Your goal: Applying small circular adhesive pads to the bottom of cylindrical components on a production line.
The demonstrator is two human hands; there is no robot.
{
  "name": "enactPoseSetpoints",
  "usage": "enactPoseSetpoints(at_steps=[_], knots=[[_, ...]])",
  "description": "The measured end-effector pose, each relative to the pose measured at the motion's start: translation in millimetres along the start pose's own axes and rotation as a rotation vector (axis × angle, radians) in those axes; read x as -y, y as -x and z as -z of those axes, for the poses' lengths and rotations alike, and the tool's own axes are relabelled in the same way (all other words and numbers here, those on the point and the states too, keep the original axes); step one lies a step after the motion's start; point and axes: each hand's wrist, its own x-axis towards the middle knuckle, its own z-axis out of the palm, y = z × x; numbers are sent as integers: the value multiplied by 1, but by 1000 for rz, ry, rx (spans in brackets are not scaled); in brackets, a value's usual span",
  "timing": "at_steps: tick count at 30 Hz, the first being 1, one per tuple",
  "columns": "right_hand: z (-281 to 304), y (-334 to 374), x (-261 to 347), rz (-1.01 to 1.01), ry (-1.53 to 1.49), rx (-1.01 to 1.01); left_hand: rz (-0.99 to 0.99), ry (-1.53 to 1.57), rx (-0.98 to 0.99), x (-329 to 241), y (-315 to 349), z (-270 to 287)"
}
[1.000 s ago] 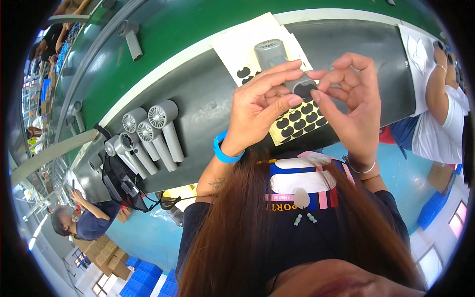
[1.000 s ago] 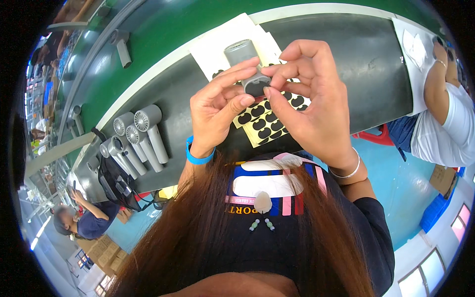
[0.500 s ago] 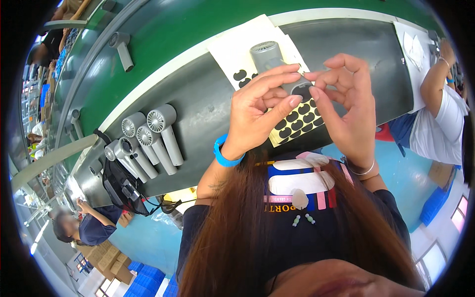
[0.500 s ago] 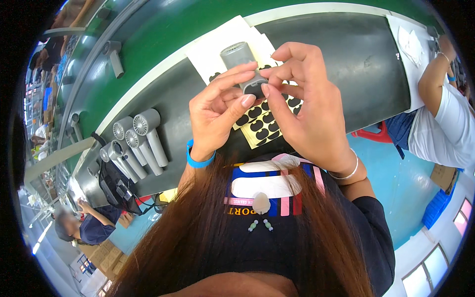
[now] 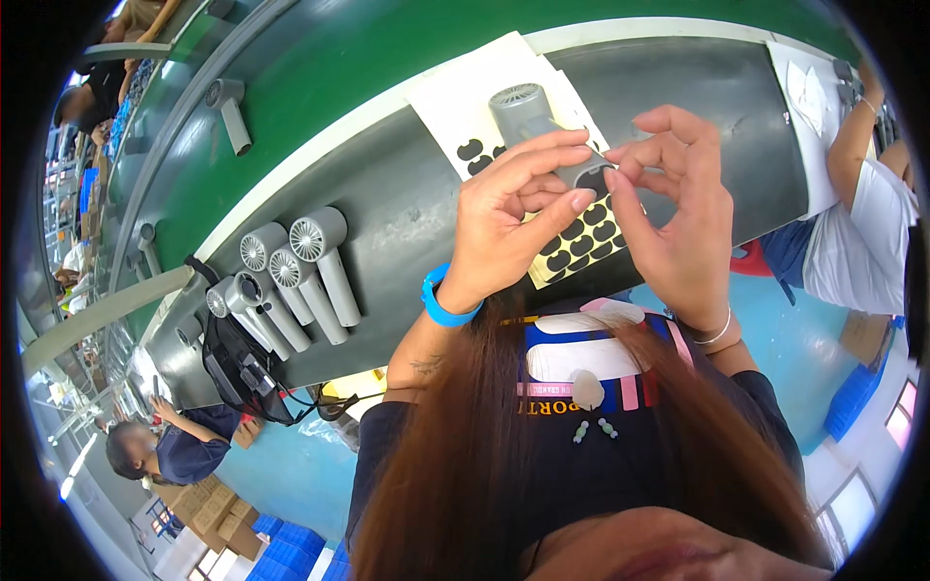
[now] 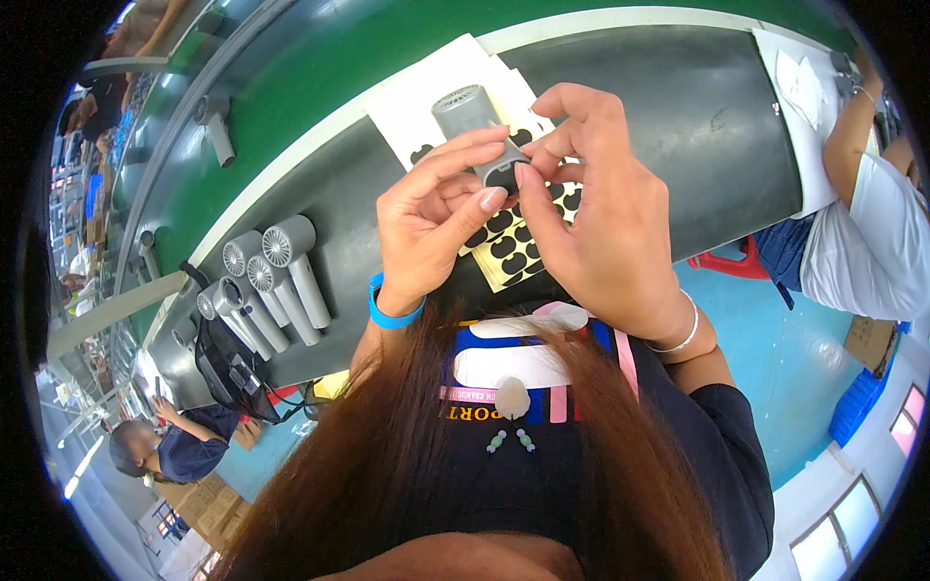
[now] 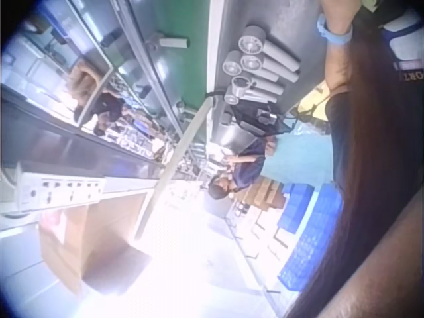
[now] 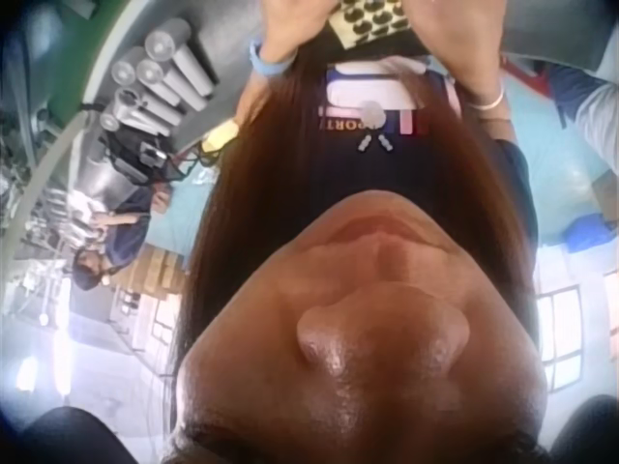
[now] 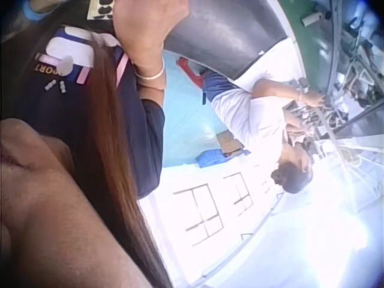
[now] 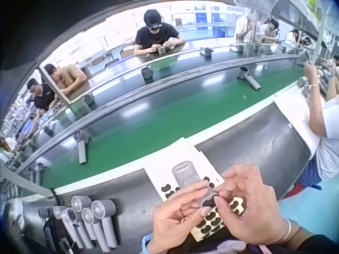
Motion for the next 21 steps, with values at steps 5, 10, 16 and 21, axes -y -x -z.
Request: enactPoseSetpoints(at_steps=[5, 10, 16, 21], knots=[[-1, -6, -4, 86, 235, -44, 4, -33, -7, -4, 1, 7], [13, -18, -27, 61, 93, -2, -17, -51, -92, -18, 4, 1], [-42, -16, -63, 202, -149, 348, -133, -225, -115, -1, 6, 1], [-58, -32, -63, 322, -58, 282, -229, -201, -183, 0, 4, 3]])
